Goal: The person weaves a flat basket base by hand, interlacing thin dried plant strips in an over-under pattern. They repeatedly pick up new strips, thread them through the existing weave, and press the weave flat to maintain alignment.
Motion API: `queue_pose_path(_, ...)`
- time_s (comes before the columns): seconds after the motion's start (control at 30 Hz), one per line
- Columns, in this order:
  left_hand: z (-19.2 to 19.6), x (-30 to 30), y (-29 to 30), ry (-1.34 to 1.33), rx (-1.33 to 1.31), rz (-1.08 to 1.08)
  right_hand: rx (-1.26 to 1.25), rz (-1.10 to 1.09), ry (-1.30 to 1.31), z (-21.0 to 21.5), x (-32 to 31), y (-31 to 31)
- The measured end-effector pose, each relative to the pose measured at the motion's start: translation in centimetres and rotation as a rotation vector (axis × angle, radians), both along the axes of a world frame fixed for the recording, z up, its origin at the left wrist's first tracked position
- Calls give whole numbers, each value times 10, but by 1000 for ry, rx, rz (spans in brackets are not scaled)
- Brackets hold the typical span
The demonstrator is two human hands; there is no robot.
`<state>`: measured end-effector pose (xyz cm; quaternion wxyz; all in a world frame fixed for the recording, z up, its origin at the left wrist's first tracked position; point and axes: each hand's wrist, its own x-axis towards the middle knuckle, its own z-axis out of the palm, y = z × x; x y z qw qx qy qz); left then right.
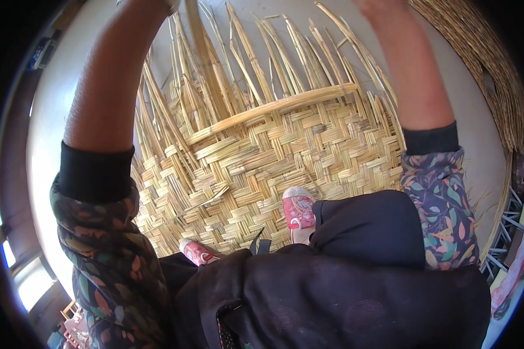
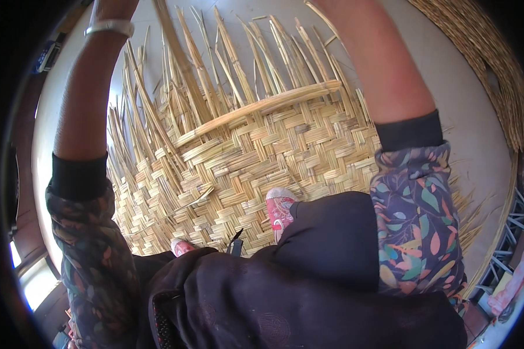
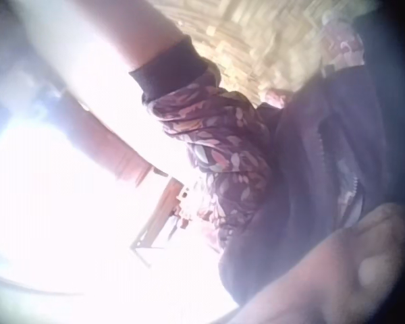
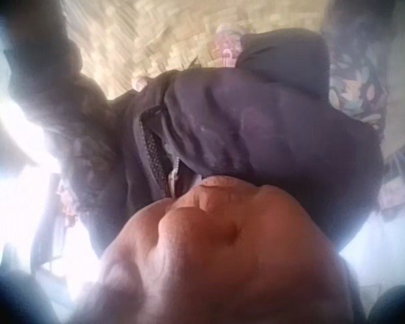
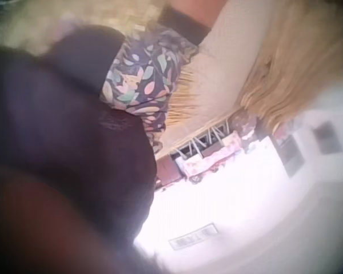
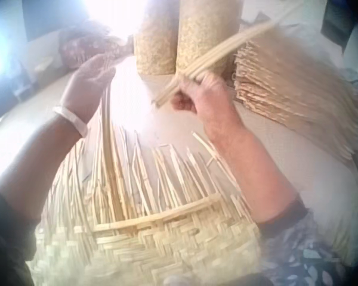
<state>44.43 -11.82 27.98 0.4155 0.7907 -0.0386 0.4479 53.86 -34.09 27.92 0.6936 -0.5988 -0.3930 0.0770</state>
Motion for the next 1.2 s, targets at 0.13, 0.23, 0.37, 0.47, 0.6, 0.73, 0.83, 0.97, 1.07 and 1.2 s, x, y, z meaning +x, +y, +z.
queue_pose_path(0.13,-100,-40,52,97,207,323,-266,66,-3,-97,-25,-6)
queue_pose_path(0.23,-130,-90,-7,691,-191,78,-591,120,151,-129,-56,-16)
queue_pose_path(0.37,-142,-131,-61,904,-514,-301,-825,438,239,-177,-107,-22)
queue_pose_path(0.47,-148,-144,-73,1032,-668,-520,-916,721,276,-187,-146,-34)
queue_pose_path(0.6,-183,-158,-93,1212,-722,-627,-1012,846,408,-211,-175,-47)
queue_pose_path(0.73,-208,-180,-107,1294,-583,-600,-1064,789,606,-236,-201,-69)
queue_pose_path(0.83,-221,-191,-122,1261,-591,-560,-1017,706,698,-260,-222,-85)
queue_pose_path(0.97,-238,-195,-132,1230,-562,-500,-1113,689,688,-260,-223,-83)
queue_pose_path(1.07,-218,-177,-123,1475,-706,-508,-1132,732,496,-252,-207,-80)
queue_pose_path(1.2,-227,-172,-113,1401,-811,-484,-1100,700,306,-234,-191,-77)
